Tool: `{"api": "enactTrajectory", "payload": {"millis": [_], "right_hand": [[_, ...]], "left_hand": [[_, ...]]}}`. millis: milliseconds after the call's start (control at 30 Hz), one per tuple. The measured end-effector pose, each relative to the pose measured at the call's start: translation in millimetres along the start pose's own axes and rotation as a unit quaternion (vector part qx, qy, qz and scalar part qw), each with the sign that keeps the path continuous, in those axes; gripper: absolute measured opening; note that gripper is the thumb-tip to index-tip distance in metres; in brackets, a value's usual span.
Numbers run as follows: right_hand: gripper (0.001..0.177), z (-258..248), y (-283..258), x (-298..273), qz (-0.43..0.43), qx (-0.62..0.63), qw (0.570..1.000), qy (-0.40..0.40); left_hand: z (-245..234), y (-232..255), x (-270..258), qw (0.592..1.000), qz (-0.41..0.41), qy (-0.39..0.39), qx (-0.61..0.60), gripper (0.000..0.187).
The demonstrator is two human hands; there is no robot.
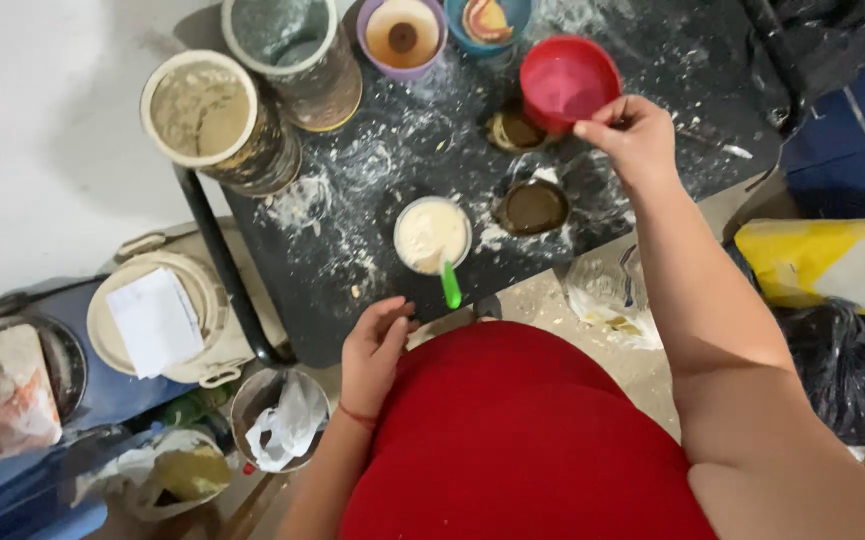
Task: Mixing dental stone and applying it to a dental impression to create a prosthetic model
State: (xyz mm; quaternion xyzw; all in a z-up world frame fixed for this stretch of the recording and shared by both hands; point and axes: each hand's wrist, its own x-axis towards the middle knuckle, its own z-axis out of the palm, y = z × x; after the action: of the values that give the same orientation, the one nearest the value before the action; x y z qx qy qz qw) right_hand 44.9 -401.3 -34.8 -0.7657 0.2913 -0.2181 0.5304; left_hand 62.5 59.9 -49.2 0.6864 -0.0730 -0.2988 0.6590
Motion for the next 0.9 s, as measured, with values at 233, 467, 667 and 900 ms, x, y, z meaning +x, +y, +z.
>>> {"api": "enactTrajectory", "payload": {"millis": [233,467,667,900], "right_hand": [[0.035,4.9,57.2,118.1,-0.018,-0.047,0.996,0.080],[0.043,19.8,72.4,178.5,0.039,-0.072,0.995,0.056],[0.042,20.0,39.0,170.8,0.030,-0.088,0.996,0.012],[0.034,36.0,-51.5,2.6,-0.197,-0.188,0.954,-0.122]], "left_hand": [[13.5,14.4,-11.3,0.995,-0.058,0.079,0.016,0.030],[25.3,9.2,-18.3,0.982,-0.105,0.159,-0.014,0.032],[27.1,4.8,-16.4,0.980,-0.116,0.163,-0.012,0.032],[10.3,13.7,4.7,0.992,-0.008,0.067,0.104,0.028]]}}
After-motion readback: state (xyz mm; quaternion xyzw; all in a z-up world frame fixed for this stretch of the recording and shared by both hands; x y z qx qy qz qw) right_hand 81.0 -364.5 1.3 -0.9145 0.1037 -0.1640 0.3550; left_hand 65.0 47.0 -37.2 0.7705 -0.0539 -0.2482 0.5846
